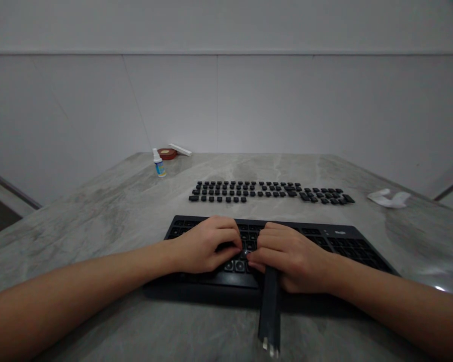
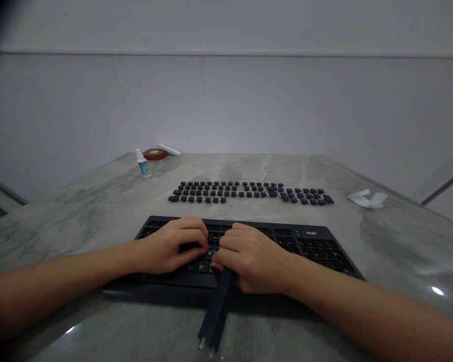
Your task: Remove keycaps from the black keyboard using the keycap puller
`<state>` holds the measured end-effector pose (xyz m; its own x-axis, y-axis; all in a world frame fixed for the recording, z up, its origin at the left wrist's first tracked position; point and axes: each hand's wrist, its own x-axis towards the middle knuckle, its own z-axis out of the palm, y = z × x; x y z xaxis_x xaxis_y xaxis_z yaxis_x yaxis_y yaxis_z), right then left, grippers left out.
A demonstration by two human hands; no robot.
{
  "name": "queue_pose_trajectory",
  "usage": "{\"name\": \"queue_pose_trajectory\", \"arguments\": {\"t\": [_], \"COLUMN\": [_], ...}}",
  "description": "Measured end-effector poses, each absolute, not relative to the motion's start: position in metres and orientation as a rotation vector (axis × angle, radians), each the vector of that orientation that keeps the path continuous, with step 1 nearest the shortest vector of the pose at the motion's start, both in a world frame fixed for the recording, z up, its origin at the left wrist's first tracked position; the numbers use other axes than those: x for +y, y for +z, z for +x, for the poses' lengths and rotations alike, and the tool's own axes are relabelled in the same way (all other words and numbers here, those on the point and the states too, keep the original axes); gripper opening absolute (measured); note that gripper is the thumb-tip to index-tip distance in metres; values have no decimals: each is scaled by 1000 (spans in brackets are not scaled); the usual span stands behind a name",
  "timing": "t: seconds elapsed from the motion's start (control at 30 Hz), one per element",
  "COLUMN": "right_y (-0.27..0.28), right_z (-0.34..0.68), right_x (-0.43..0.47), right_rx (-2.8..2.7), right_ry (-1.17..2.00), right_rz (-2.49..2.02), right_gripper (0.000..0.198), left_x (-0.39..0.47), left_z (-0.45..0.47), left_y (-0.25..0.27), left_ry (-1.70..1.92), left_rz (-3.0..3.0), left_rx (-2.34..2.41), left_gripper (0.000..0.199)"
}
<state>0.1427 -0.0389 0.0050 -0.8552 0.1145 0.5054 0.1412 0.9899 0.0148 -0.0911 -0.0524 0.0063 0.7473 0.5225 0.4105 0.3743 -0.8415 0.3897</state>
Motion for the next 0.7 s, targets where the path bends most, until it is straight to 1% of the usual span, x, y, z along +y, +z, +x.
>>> {"name": "queue_pose_trajectory", "arguments": {"t": [0.1,0.53,0.7], "right_y": [5,4,5], "right_z": [143,144,143], "right_x": [-39,-38,-38], "right_rx": [-2605,-2598,-2607], "right_ry": [-28,258,401], "right_rz": [-185,-325,-425], "right_gripper": [12,24,21], "left_x": [-53,-47,-47], "left_z": [-91,-90,-88], "left_y": [6,2,4], "left_ry": [745,700,667], "left_rz": [2653,2534,2489], "left_rx": [743,956,1006], "left_gripper": [10,9,6]}}
